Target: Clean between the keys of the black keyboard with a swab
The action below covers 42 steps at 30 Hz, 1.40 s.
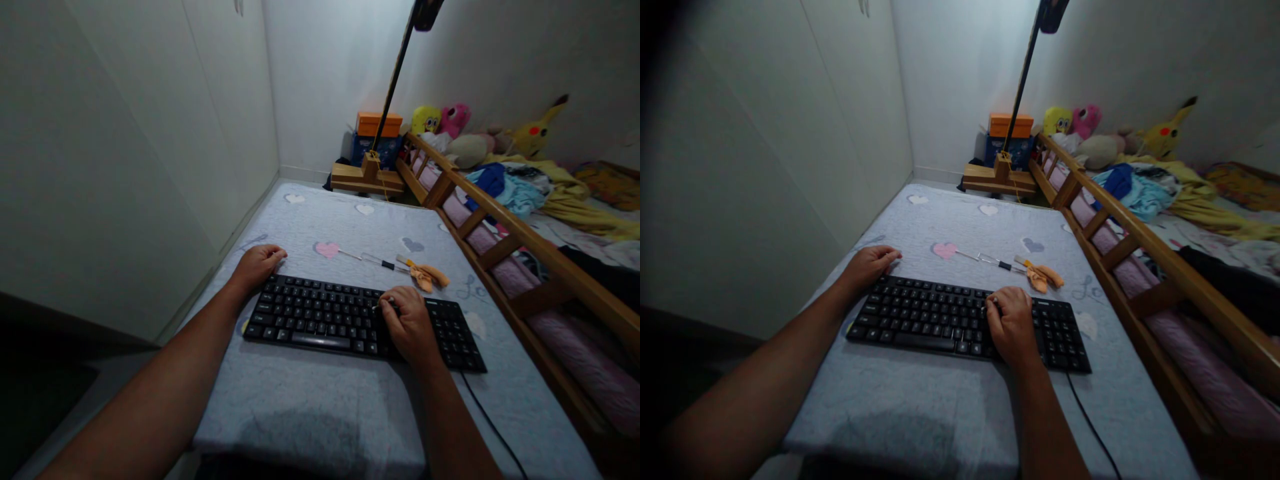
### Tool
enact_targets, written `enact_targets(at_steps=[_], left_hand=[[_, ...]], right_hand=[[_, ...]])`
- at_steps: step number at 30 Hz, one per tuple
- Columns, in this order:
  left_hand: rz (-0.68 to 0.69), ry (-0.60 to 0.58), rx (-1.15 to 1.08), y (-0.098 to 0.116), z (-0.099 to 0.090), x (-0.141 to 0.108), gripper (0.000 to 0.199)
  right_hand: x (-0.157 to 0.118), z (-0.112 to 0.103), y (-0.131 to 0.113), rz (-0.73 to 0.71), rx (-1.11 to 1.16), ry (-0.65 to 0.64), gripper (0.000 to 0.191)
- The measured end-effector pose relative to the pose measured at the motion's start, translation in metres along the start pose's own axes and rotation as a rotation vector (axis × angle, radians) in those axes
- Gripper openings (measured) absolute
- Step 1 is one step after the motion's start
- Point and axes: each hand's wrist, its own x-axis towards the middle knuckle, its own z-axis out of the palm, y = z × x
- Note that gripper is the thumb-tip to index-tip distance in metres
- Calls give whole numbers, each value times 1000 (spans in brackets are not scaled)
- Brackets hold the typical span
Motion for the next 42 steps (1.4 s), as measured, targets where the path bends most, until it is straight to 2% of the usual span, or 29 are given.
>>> enact_targets(at_steps=[13,33,42], left_hand=[[3,3,-5,-3,0,1,39],[7,2,-10,-5,1,1,39],[-6,4,0,0,0,0,40]], right_hand=[[1,4,-5,-14,56,-53,17],[0,-3,7,49,45,5,18],[1,-1,7,46,44,25,18]])
